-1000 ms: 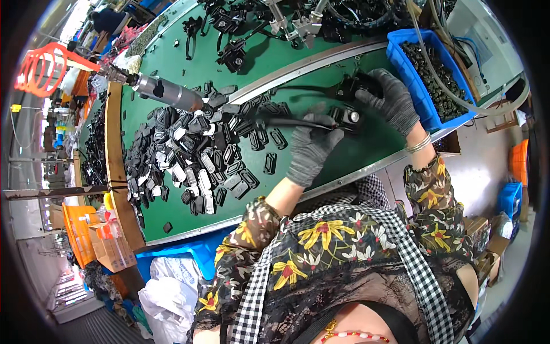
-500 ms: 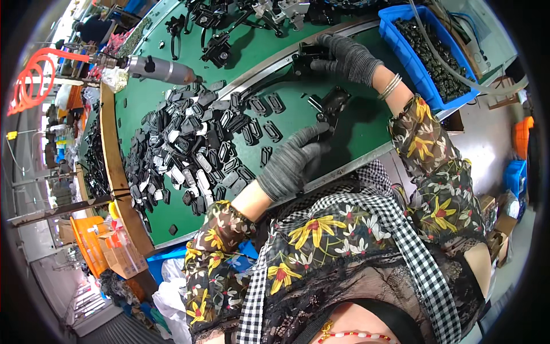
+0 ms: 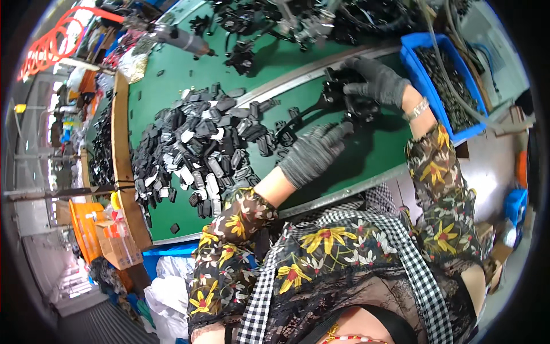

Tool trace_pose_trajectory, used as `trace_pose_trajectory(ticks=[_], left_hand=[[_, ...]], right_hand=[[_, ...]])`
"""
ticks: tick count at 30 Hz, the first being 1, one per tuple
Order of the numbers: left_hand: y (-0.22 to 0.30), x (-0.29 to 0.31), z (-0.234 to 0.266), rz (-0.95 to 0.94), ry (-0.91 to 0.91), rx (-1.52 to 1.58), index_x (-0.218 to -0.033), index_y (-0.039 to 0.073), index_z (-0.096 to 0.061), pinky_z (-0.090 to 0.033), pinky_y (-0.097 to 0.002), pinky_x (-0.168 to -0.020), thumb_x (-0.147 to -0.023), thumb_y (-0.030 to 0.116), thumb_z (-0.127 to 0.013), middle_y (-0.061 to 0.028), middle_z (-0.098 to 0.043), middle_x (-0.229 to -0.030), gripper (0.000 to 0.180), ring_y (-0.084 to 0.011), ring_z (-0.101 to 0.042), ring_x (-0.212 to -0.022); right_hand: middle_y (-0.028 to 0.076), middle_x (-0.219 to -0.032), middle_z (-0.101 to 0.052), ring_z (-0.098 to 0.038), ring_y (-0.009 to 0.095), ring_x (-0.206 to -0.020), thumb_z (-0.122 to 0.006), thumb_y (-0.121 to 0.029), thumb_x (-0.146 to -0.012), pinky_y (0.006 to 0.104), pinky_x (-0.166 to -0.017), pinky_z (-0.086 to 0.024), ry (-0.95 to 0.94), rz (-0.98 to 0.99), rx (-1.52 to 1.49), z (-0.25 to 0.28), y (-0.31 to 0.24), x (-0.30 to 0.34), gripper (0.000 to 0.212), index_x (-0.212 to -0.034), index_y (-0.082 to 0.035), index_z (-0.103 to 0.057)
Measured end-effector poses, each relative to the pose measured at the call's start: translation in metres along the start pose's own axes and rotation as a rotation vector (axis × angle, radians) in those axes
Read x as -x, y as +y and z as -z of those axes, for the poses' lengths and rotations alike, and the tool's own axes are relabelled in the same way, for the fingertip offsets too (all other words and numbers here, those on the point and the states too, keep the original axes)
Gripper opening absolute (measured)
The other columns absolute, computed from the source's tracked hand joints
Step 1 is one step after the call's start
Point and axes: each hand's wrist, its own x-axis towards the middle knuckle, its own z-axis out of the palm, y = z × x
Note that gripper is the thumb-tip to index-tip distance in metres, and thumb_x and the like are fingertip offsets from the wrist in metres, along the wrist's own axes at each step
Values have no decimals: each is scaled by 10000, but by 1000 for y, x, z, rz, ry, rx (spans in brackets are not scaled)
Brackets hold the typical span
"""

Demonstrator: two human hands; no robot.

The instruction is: Assemble small black plastic components using a pneumatic screwdriver at a factory workbench.

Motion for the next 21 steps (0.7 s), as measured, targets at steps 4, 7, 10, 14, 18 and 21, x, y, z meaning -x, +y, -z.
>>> trace_pose_trajectory(ticks=[4, 7, 10, 14, 18, 21], left_hand=[[-22, -13, 23, -79, 272, 16, -1047, 99, -681, -562, -405, -799, -781, 51, -688, -89, -666, -1113, 270, -310, -656, -941], [-92, -36, 50, 281, 558, -302, -1031, 76, -624, -534, -413, -783, -811, 84, -706, -114, -645, -1099, 234, -316, -634, -991], [-156, -69, 74, 668, 139, -521, -1283, 103, -531, -425, -442, -1015, -857, 291, -671, -116, -563, -1302, 487, -345, -517, -1212], [-214, -84, 67, 720, -165, -629, -1246, 120, -608, -445, -424, -1010, -867, 341, -649, -114, -597, -1302, 441, -322, -563, -1189], [-230, -83, 70, 1011, -57, -381, -1022, 80, -727, -546, -438, -831, -913, 293, -613, -174, -707, -1076, 265, -372, -676, -1005], [-194, -65, 87, 935, 351, 2, -974, 11, -689, -510, -458, -834, -943, 328, -569, -252, -672, -1039, 340, -441, -634, -964]], right_hand=[[140, -1188, -625, -614, 233, -1046, -732, -293, -882, 338, -915, -491, 151, -9, -750, -14, 12, 19, 547, -1323, -37, -536], [101, -1112, -642, -598, 155, -882, -727, -262, -891, 308, -805, -505, 254, -178, -386, 1, -3, 23, 532, -1330, -31, -534], [88, -1050, -653, -572, 135, -791, -724, -242, -893, 305, -751, -500, 432, -148, -467, -10, -20, 26, 470, -1286, -30, -579], [86, -1049, -634, -581, 150, -819, -722, -202, -887, 308, -770, -504, 533, -128, -473, -23, -34, 30, 380, -1210, -27, -624], [118, -1021, -636, -620, 211, -872, -711, -92, -866, 321, -806, -517, 634, -19, -258, -14, -41, 60, 309, -1156, -16, -639], [125, -1035, -651, -640, 218, -891, -709, -116, -872, 319, -814, -524, 621, -38, -190, -1, -52, 85, 282, -1129, -17, -651]])
